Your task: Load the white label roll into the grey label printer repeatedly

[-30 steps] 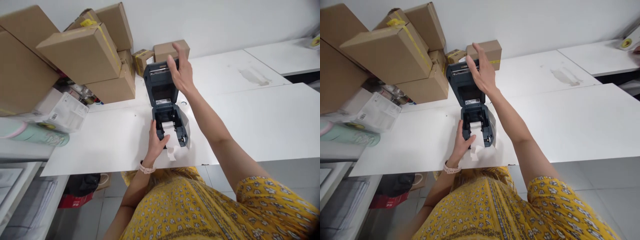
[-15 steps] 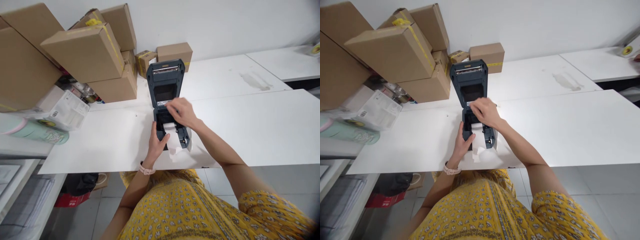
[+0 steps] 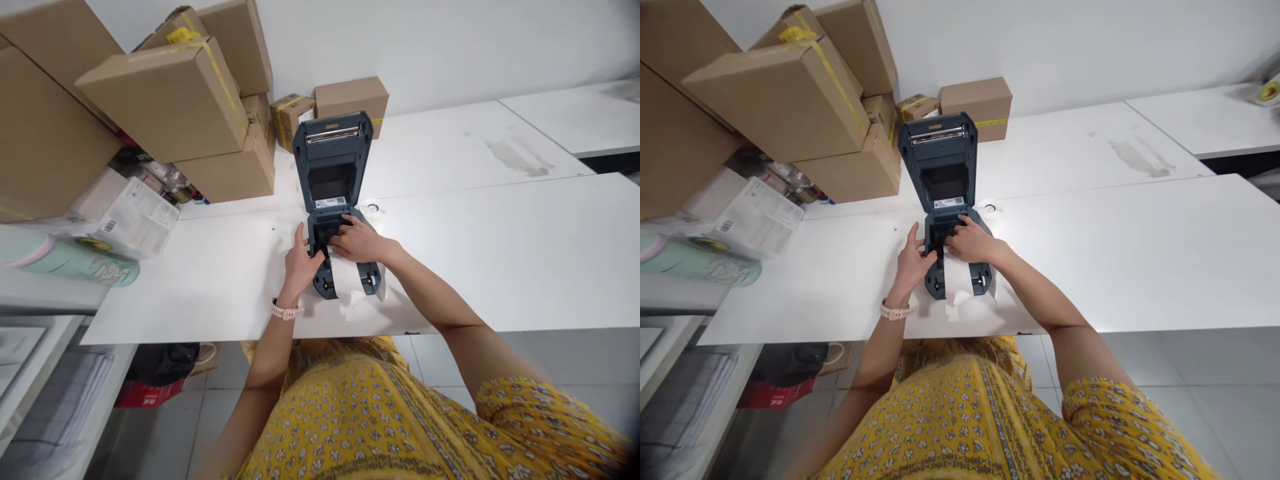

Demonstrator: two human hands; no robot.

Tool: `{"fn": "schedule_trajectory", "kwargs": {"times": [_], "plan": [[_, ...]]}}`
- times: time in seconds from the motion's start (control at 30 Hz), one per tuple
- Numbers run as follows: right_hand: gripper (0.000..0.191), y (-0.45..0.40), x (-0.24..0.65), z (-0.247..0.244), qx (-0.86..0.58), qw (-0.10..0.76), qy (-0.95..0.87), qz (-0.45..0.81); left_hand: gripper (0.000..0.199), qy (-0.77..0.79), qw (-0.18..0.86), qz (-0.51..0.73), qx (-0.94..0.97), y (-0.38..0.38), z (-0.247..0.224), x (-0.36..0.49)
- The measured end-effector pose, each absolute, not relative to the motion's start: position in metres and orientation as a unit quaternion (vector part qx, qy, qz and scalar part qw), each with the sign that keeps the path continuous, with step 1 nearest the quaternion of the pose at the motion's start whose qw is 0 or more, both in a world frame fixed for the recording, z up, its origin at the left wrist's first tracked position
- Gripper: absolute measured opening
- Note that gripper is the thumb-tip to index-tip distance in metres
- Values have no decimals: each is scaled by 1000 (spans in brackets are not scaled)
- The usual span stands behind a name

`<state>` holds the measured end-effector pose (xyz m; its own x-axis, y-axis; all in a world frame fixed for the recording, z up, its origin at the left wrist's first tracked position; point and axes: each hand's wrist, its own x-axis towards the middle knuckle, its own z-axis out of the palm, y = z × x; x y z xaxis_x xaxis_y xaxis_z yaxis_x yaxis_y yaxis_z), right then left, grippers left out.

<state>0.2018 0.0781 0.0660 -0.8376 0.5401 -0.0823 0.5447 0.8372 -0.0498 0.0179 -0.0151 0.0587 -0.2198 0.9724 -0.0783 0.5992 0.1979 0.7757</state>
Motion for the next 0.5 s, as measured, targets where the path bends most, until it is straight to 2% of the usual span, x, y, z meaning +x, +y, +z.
{"fn": "schedule_trajectory", "kwargs": {"times": [0.2, 0.3, 0.37, 0.43, 0.5], "plan": [[45, 83, 211, 67, 268, 18, 959, -93, 86, 693, 292, 289, 592, -12, 65, 11], [49, 86, 220, 76, 247, -22, 948, -199, 85, 686, 295, 301, 593, -13, 62, 10], [50, 86, 234, 85, 202, -101, 921, -318, 82, 679, 303, 313, 591, -14, 59, 9], [57, 81, 256, 91, 167, -219, 860, -428, 78, 673, 308, 323, 589, -14, 56, 8], [65, 72, 284, 91, 170, -353, 781, -487, 75, 669, 314, 333, 586, -14, 53, 7]]}}
